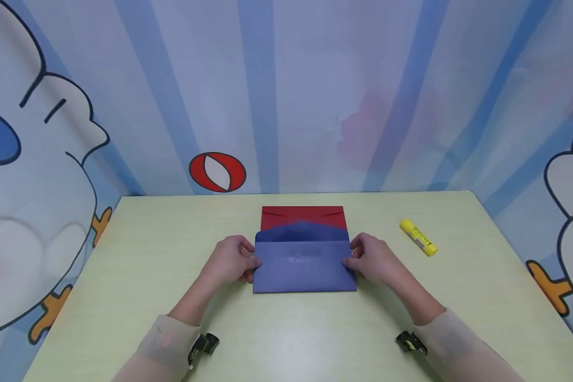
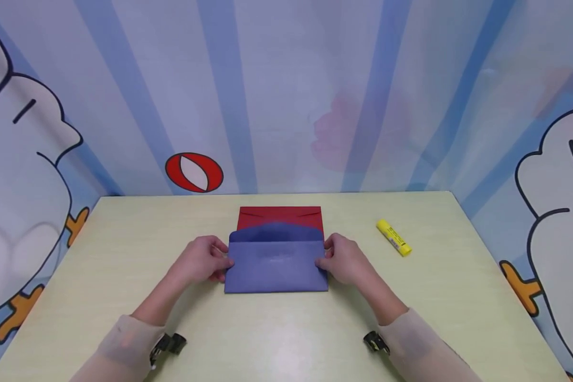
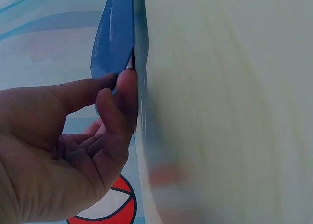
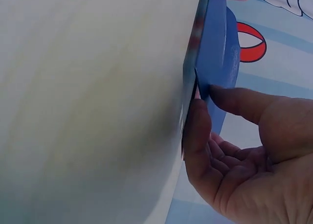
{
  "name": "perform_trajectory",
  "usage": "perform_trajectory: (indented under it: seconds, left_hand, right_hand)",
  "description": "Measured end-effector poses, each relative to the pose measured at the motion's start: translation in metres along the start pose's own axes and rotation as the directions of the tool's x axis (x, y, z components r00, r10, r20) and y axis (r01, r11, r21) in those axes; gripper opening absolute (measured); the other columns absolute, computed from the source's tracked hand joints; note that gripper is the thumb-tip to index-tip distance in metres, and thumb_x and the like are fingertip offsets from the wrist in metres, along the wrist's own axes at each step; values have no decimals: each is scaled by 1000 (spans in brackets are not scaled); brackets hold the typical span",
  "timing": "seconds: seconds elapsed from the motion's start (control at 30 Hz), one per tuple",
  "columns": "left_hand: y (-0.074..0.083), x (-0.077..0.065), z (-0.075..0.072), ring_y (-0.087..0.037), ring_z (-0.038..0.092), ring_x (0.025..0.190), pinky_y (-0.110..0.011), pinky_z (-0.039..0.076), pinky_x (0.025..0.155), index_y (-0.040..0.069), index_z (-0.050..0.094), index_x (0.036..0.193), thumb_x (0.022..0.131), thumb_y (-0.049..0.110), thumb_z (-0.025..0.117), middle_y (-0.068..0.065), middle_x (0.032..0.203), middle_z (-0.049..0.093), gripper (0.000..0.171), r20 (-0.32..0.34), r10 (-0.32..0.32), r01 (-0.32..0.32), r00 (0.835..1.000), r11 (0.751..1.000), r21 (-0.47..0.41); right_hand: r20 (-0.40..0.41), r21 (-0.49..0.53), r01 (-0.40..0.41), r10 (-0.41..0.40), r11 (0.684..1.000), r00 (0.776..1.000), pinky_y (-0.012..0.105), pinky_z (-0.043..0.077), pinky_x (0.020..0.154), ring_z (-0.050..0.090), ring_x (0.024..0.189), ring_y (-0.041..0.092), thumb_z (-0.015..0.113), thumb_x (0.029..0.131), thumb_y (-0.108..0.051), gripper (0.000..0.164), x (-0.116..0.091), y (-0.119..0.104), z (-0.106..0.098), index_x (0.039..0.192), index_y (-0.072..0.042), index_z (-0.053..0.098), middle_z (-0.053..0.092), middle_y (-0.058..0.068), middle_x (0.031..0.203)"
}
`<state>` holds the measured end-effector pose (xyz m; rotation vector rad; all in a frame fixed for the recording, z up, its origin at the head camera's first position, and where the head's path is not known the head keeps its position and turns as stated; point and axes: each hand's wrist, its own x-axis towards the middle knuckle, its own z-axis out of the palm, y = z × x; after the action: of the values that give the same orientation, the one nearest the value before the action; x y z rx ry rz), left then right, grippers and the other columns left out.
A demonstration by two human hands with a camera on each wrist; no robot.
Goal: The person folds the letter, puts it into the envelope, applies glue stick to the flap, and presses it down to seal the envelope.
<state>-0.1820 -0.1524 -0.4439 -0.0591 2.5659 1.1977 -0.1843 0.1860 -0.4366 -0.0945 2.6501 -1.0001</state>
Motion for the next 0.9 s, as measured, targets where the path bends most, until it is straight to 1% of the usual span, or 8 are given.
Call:
perform_trajectory:
  seconds: [0.1, 0.23, 0.43, 0.63, 0.7, 0.9]
  left_hand:
    - [2, -2, 2, -22, 69, 60, -31, 54, 60, 3, 61, 110, 94, 13, 82, -8, 68, 69, 28, 25, -21, 20, 999, 999, 47]
    - [4, -3, 5, -22, 68, 59, -30, 53, 61, 3, 60, 110, 93, 13, 83, -8, 68, 69, 30, 49, -41, 37, 998, 996, 76]
    - [6, -4, 6, -21, 67, 57, -30, 52, 60, 3, 59, 108, 92, 12, 84, -8, 66, 68, 31, 57, -31, 24, 998, 993, 119]
    - [8, -5, 8, -20, 66, 58, -30, 51, 61, 3, 59, 105, 90, 11, 85, -8, 67, 66, 32, 68, -31, 19, 997, 985, 172]
    - [8, -5, 9, -20, 65, 57, -30, 50, 61, 3, 59, 106, 89, 11, 86, -8, 67, 66, 33, 67, -30, 17, 997, 983, 185]
    - [8, -4, 11, -20, 64, 57, -30, 51, 60, 4, 59, 109, 88, 11, 87, -8, 70, 66, 36, 69, -34, 20, 997, 983, 185]
  right_hand:
    - [36, 3, -7, 7, 1000, 999, 34, 53, 66, 62, 70, 20, 80, 94, -14, 37, -1, 1, 0, 119, 4, 58, 64, 9, 88]
    - [69, -1, -35, 35, 999, 997, 34, 55, 65, 63, 69, 20, 82, 93, -15, 35, -3, 2, -1, 114, 3, 59, 64, 10, 87]
    - [109, -33, -67, 70, 997, 992, 32, 54, 65, 63, 68, 21, 84, 91, -17, 34, -4, 2, -3, 108, 1, 60, 65, 10, 83]
    - [127, -50, -74, 80, 996, 989, 32, 54, 64, 63, 67, 21, 85, 90, -17, 35, -4, 1, -3, 107, 0, 60, 65, 9, 81]
    - [131, -65, -64, 72, 996, 989, 32, 53, 64, 63, 67, 21, 85, 90, -17, 35, -4, 1, -3, 107, 0, 60, 65, 9, 80]
    - [125, -100, -64, 76, 993, 989, 33, 53, 65, 62, 68, 21, 86, 89, -17, 38, -4, 2, -1, 110, 0, 59, 65, 8, 79]
